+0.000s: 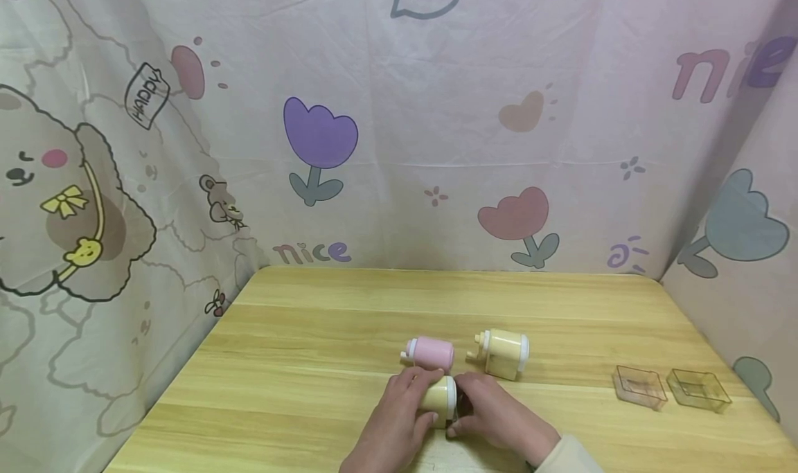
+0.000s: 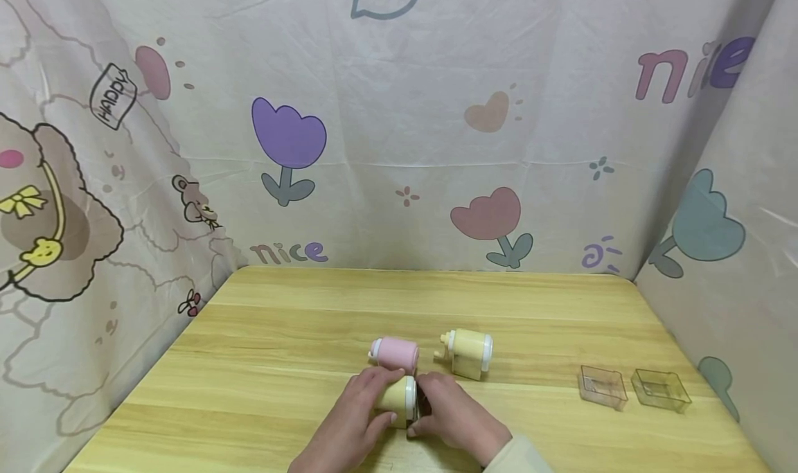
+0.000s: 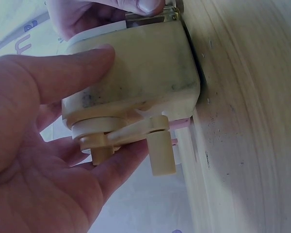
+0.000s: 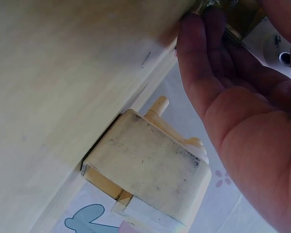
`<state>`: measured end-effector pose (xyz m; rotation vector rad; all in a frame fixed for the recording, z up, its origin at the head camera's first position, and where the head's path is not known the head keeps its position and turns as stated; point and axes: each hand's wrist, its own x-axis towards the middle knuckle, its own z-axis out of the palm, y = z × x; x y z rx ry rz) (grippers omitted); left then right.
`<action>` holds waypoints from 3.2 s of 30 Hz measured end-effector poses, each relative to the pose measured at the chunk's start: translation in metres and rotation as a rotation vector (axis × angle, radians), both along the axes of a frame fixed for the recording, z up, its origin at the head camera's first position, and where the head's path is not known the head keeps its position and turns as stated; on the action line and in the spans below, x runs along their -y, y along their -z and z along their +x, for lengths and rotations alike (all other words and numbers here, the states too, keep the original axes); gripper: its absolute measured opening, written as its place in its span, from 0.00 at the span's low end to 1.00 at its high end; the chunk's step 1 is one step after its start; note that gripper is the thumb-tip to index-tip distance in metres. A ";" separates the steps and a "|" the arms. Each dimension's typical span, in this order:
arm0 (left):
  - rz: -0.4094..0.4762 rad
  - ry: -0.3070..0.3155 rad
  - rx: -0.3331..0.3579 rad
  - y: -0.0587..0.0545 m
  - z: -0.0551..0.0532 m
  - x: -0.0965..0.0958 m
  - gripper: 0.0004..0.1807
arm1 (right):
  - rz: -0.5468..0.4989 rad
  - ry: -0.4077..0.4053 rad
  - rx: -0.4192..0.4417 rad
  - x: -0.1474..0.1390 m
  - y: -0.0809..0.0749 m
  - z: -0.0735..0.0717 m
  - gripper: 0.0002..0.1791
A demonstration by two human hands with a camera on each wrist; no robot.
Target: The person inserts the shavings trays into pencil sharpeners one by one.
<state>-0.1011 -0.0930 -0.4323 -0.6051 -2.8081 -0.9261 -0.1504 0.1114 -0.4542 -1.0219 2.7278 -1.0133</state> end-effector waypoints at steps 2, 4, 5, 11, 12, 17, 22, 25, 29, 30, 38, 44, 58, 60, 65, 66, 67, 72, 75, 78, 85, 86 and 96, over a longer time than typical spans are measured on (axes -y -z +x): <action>0.000 0.001 -0.002 0.000 0.000 0.000 0.32 | -0.002 -0.003 -0.003 0.000 0.000 0.000 0.26; 0.000 0.004 -0.008 0.000 0.000 0.000 0.33 | -0.004 -0.005 -0.006 0.000 0.000 0.000 0.26; 0.000 0.006 -0.013 0.000 0.001 0.001 0.33 | -0.006 -0.007 -0.007 0.000 0.000 0.000 0.26; 0.004 0.009 -0.015 0.000 0.001 0.001 0.33 | -0.008 -0.007 -0.014 0.000 0.000 0.000 0.26; 0.005 0.010 -0.014 0.000 0.001 0.001 0.33 | -0.007 -0.006 -0.015 0.000 0.000 0.000 0.26; 0.004 0.017 -0.028 0.001 0.001 0.001 0.33 | 0.000 -0.004 -0.021 0.000 0.000 0.000 0.27; 0.000 0.017 -0.027 0.001 -0.001 0.001 0.32 | -0.003 -0.007 -0.025 0.001 0.000 0.000 0.26; 0.001 0.020 -0.027 0.001 -0.001 0.001 0.32 | -0.002 -0.005 -0.028 0.001 0.000 0.001 0.26; 0.009 0.022 -0.026 0.001 -0.001 0.002 0.32 | -0.005 0.003 -0.040 0.001 0.001 0.001 0.27; 0.011 0.021 -0.024 0.001 -0.001 0.002 0.32 | -0.006 0.005 -0.042 0.001 0.001 0.001 0.27; 0.015 0.020 -0.019 0.002 -0.001 0.002 0.32 | -0.003 0.015 -0.036 0.002 0.001 0.002 0.27; 0.012 0.012 -0.019 0.002 -0.001 0.001 0.32 | 0.000 0.009 -0.039 0.002 0.001 0.001 0.28; 0.010 0.031 -0.036 0.003 -0.001 0.002 0.32 | -0.009 -0.002 -0.014 0.004 0.001 -0.002 0.27; 0.011 0.026 -0.030 0.003 -0.002 0.002 0.32 | -0.012 -0.006 -0.010 0.004 0.001 -0.002 0.28; 0.008 0.025 -0.026 0.002 -0.002 0.002 0.32 | -0.010 -0.011 -0.003 0.004 0.000 -0.003 0.27; 0.009 0.027 -0.027 0.002 -0.001 0.002 0.32 | -0.008 -0.009 -0.003 0.004 0.000 -0.003 0.27; 0.009 0.028 -0.030 0.002 -0.001 0.002 0.33 | -0.005 -0.007 -0.004 0.004 0.000 -0.003 0.27; 0.008 0.030 -0.039 0.003 -0.001 0.002 0.33 | -0.010 -0.009 0.008 0.005 0.000 -0.003 0.27; 0.004 0.030 -0.044 0.003 -0.001 0.003 0.33 | -0.024 -0.017 0.016 0.005 0.000 -0.003 0.27; 0.002 0.027 -0.044 0.003 -0.001 0.003 0.32 | -0.034 -0.022 0.022 0.005 -0.001 -0.004 0.27; 0.007 0.028 -0.038 0.003 -0.001 0.002 0.33 | -0.028 -0.013 0.022 0.005 -0.001 -0.003 0.28; 0.008 0.026 -0.034 0.002 -0.001 0.002 0.33 | -0.026 -0.011 0.022 0.005 -0.001 -0.003 0.28; 0.007 0.026 -0.036 0.003 -0.001 0.002 0.33 | -0.023 -0.011 0.021 0.006 0.000 -0.004 0.28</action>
